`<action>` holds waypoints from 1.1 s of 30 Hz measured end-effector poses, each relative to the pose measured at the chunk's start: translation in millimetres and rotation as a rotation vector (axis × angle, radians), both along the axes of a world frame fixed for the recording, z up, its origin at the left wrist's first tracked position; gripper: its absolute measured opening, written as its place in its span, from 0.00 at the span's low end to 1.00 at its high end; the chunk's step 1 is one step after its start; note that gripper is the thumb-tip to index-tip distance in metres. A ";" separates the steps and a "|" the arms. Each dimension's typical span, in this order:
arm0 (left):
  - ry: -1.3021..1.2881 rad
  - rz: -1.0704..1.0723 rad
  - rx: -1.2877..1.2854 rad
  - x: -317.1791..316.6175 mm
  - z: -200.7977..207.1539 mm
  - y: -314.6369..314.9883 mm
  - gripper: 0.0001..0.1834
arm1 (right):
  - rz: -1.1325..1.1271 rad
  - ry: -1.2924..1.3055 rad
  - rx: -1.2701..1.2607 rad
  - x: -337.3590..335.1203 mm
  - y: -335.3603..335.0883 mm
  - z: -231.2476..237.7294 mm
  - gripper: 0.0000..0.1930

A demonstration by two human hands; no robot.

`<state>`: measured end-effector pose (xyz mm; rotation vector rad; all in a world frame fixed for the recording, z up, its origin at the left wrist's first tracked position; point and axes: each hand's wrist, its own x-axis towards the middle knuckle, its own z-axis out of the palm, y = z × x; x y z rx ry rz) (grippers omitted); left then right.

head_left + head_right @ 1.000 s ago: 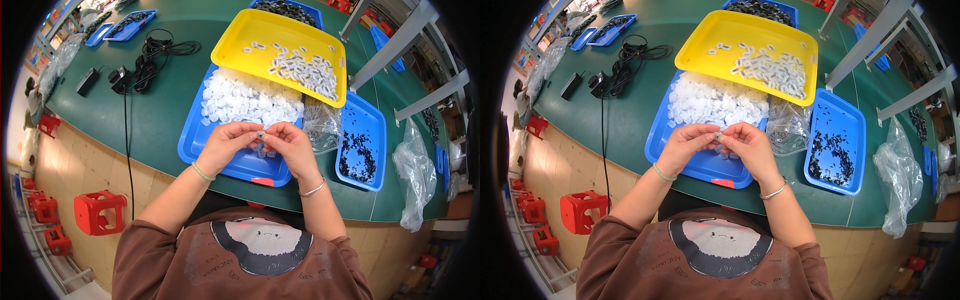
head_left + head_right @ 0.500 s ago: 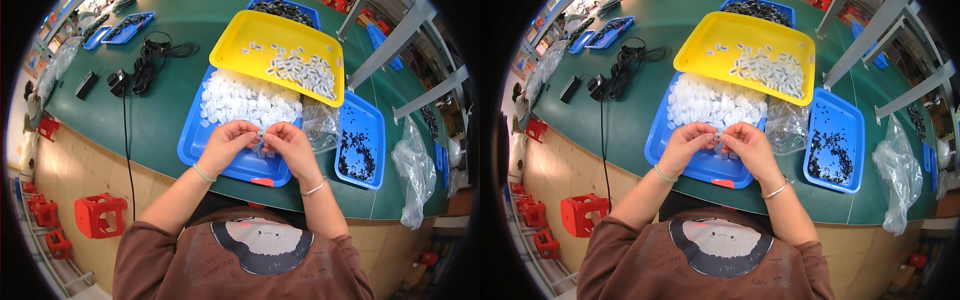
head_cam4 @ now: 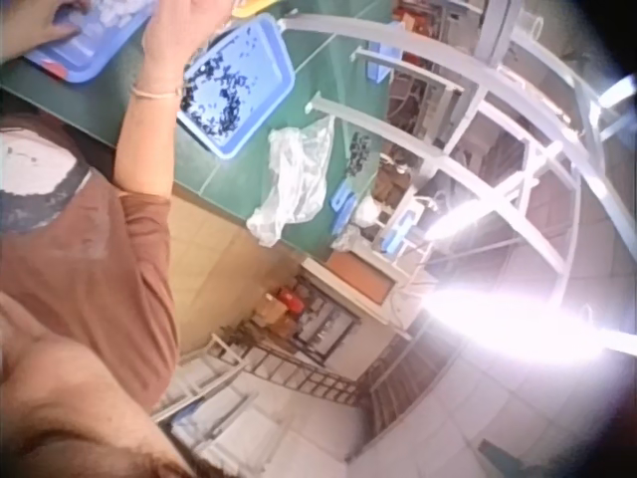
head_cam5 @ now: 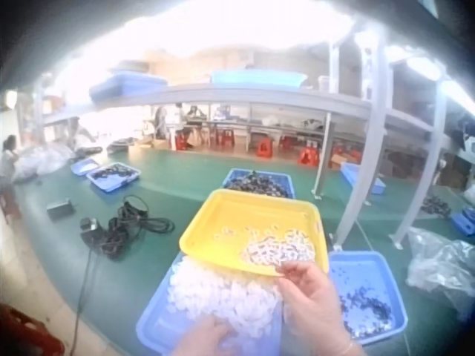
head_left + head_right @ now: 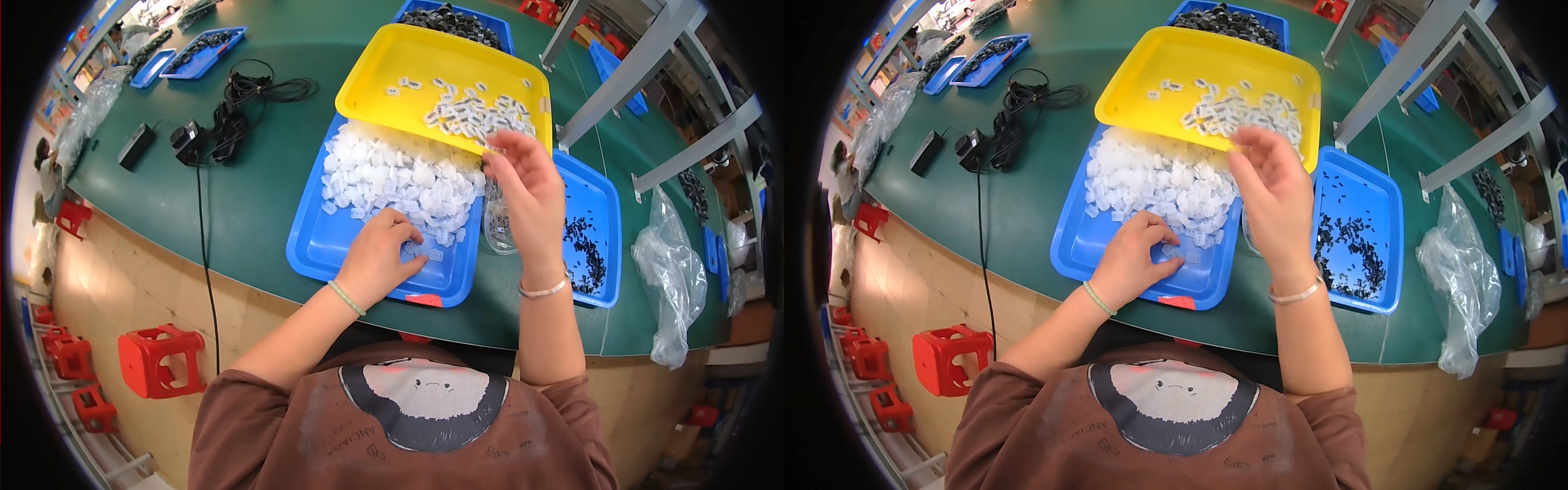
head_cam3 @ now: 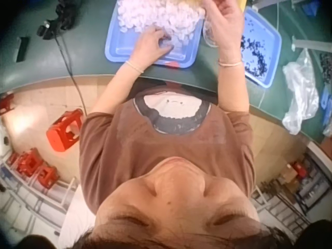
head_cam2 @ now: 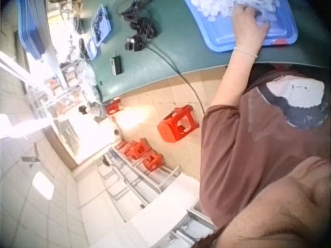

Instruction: The person assembles components by hand, fitting small black pieces into white plastic parts and placing them onto a tray.

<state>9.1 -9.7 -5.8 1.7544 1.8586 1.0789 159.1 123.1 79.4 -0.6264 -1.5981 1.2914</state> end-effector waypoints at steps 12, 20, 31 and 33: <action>0.041 -0.071 0.058 2.9 7.9 0.4 0.11 | -0.079 -0.751 0.065 99.0 -18.7 -40.1 0.10; -0.516 -0.013 -0.130 2.3 5.7 0.6 0.08 | -0.272 -1.024 0.474 85.5 -15.2 -67.8 0.09; -0.889 -0.045 -0.150 -8.2 5.0 2.6 0.14 | -0.280 -1.038 0.490 82.7 -11.1 -69.2 0.05; -0.875 -0.045 -0.152 -9.3 5.7 2.3 0.14 | -0.277 -1.023 0.496 83.3 -12.8 -66.5 0.05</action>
